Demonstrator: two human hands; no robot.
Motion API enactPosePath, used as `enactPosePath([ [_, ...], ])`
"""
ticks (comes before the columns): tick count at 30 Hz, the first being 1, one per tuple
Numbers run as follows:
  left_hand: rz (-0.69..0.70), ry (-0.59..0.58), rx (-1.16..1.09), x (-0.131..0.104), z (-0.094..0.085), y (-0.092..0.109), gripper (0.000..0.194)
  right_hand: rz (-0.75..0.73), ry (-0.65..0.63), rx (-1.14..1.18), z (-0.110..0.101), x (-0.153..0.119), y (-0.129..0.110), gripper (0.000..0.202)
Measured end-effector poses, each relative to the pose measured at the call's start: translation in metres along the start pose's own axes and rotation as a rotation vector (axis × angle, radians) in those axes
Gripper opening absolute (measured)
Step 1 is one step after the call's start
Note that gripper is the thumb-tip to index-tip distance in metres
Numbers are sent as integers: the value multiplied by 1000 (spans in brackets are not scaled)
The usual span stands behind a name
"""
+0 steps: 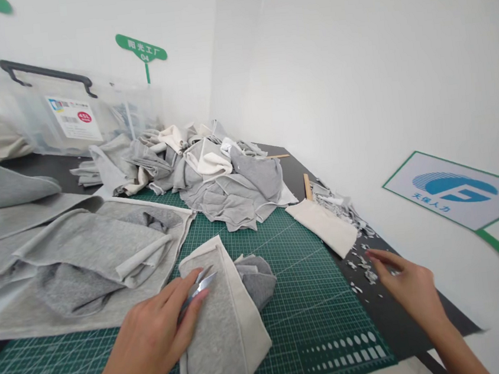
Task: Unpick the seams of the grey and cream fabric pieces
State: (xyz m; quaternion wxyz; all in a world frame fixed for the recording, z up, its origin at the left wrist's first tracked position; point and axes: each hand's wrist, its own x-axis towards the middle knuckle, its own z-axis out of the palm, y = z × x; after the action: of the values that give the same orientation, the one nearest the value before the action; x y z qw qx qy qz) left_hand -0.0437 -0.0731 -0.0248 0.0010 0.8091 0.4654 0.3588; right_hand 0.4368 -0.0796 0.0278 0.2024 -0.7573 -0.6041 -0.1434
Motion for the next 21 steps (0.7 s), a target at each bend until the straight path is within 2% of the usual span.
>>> enactPosePath([
  [3,19,2,-107,1,-5,3,39,-41,179,133,-11,-7,-34,31],
  [5,27,-64,-177,2,-10,7,38,-108,207,235,-13,-12,-62,29],
  [8,17,-209,-250,4,-14,12,37,-265,132,419,-8,-18,-108,19],
  [10,10,-240,-274,5,-14,13,33,-378,64,552,-3,-21,-139,14],
  [13,1,-218,-276,4,-11,12,28,-516,-31,717,6,-24,-183,16],
  [16,-11,-216,-275,4,-12,12,31,-595,-98,845,10,-25,-218,19],
  [21,-19,-161,-284,5,-17,14,37,-685,-175,1011,15,-23,-255,23],
])
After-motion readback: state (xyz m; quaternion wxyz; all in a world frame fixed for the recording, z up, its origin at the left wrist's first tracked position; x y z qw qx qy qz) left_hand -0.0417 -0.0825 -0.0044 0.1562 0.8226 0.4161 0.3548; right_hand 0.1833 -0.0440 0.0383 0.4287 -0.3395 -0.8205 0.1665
